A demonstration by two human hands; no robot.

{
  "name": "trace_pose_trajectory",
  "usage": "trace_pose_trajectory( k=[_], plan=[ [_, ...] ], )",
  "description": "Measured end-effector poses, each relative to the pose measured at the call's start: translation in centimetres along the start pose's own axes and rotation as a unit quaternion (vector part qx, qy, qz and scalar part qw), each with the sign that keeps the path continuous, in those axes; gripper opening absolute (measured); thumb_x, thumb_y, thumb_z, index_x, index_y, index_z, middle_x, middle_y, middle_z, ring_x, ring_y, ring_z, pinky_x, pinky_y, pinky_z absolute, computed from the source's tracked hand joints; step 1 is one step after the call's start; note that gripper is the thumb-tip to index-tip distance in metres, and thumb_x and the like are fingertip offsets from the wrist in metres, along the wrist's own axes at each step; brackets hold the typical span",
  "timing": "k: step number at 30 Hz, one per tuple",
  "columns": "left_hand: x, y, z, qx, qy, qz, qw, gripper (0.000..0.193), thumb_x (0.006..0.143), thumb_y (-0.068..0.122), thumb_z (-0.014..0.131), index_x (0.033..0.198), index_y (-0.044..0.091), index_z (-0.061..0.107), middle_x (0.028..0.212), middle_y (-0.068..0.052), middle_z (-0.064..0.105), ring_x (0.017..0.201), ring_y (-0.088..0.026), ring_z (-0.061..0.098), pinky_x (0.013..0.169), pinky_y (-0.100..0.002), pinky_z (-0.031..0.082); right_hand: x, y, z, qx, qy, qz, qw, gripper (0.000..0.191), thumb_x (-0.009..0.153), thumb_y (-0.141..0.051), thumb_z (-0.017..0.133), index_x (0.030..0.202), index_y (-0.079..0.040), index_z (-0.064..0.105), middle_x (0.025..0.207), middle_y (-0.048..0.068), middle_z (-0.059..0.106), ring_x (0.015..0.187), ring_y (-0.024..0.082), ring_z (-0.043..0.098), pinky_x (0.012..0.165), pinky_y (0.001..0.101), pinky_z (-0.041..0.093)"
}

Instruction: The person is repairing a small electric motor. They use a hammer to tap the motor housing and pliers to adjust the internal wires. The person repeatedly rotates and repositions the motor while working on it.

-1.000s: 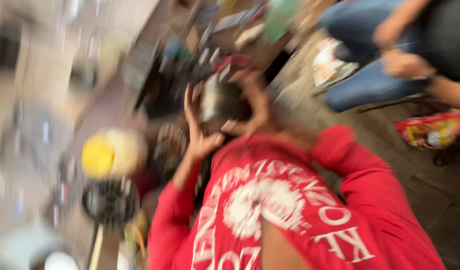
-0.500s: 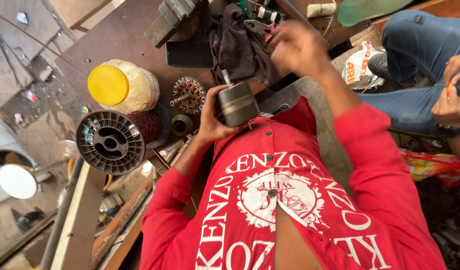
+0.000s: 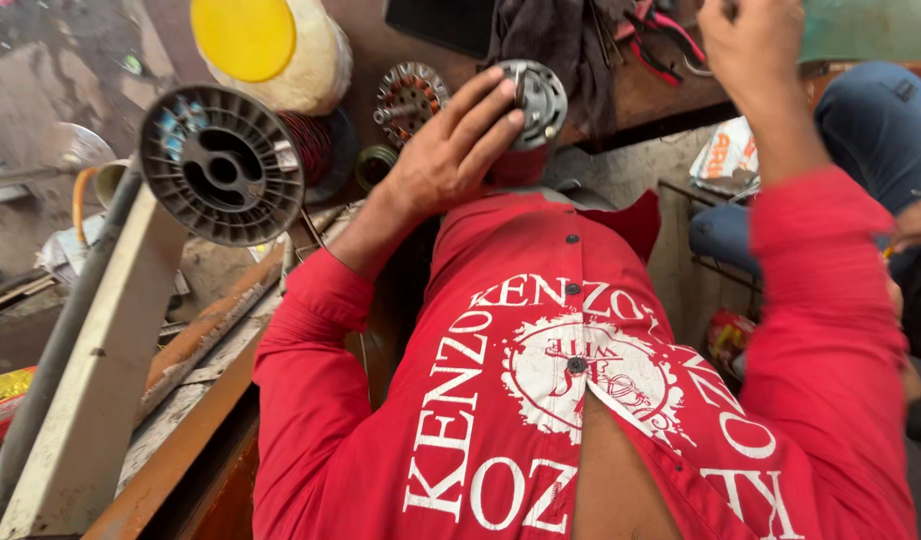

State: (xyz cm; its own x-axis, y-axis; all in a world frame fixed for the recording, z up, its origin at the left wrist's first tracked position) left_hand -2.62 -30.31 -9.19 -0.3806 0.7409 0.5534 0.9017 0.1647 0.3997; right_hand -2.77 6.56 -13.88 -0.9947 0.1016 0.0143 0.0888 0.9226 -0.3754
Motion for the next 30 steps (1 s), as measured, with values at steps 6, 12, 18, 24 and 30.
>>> trace_pose_trajectory(
  k=[6,12,18,24,30],
  plan=[
    [0.3,-0.7,1.7,0.023,-0.031,0.009,0.999,0.053,0.094,-0.002,0.072,0.144,-0.002,0.054,0.155,-0.024,0.046,0.146,-0.045,0.045,0.12,-0.05,0.051,-9.4,-9.7,-12.6,0.277,-0.071,-0.039,0.958,0.036,0.108,-0.009,0.056,0.143,0.001,0.055,0.077,0.01,0.067,0.067,0.013,0.064,0.061,0.0317,0.052],
    [1.7,0.7,2.7,0.052,-0.049,0.074,0.995,0.05,0.094,0.007,0.076,0.139,-0.003,0.057,0.151,-0.025,0.048,0.141,-0.045,0.048,0.12,-0.055,0.047,-9.9,-13.1,-14.1,0.154,-0.098,-0.135,0.974,0.034,0.113,-0.014,0.07,0.144,-0.003,0.063,0.089,0.016,0.072,0.075,0.022,0.071,0.067,0.0313,0.055],
    [0.8,0.8,3.5,0.012,-0.042,0.049,0.998,0.055,0.097,0.012,0.081,0.141,-0.009,0.055,0.153,-0.029,0.046,0.146,-0.047,0.044,0.125,-0.054,0.044,-11.9,-11.3,-12.7,0.095,-0.079,-0.176,0.976,0.041,0.104,-0.016,0.076,0.142,-0.004,0.067,0.103,0.022,0.074,0.078,0.031,0.07,0.07,0.0374,0.054],
    [0.0,0.2,6.9,-0.114,0.037,-0.163,0.979,0.087,0.077,0.021,0.094,0.145,-0.001,0.043,0.147,-0.022,0.047,0.141,-0.043,0.046,0.119,-0.051,0.046,-10.8,-4.0,-8.5,0.071,0.049,-0.09,0.992,0.033,0.11,-0.015,0.08,0.139,-0.006,0.069,0.1,0.018,0.073,0.086,0.033,0.072,0.077,0.0395,0.055],
    [1.1,-1.4,12.9,-0.031,0.077,-0.44,0.894,0.094,0.062,0.036,0.093,0.136,0.002,0.047,0.13,-0.018,0.055,0.126,-0.037,0.053,0.102,-0.045,0.051,-2.6,3.0,0.4,-0.003,0.178,0.11,0.978,0.042,0.09,-0.017,0.083,0.131,-0.014,0.076,0.103,0.018,0.068,0.091,0.037,0.066,0.077,0.0485,0.051]
  ],
)
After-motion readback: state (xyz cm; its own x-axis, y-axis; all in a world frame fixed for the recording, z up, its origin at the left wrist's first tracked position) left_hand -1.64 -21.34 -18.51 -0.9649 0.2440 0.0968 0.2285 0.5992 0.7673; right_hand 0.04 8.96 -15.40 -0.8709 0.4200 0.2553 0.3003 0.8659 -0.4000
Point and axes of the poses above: each hand's wrist, its own x-axis towards the middle knuckle, its own z-axis out of the palm, y = z × x, the point moved 4 cm from there along x, towards the middle knuckle
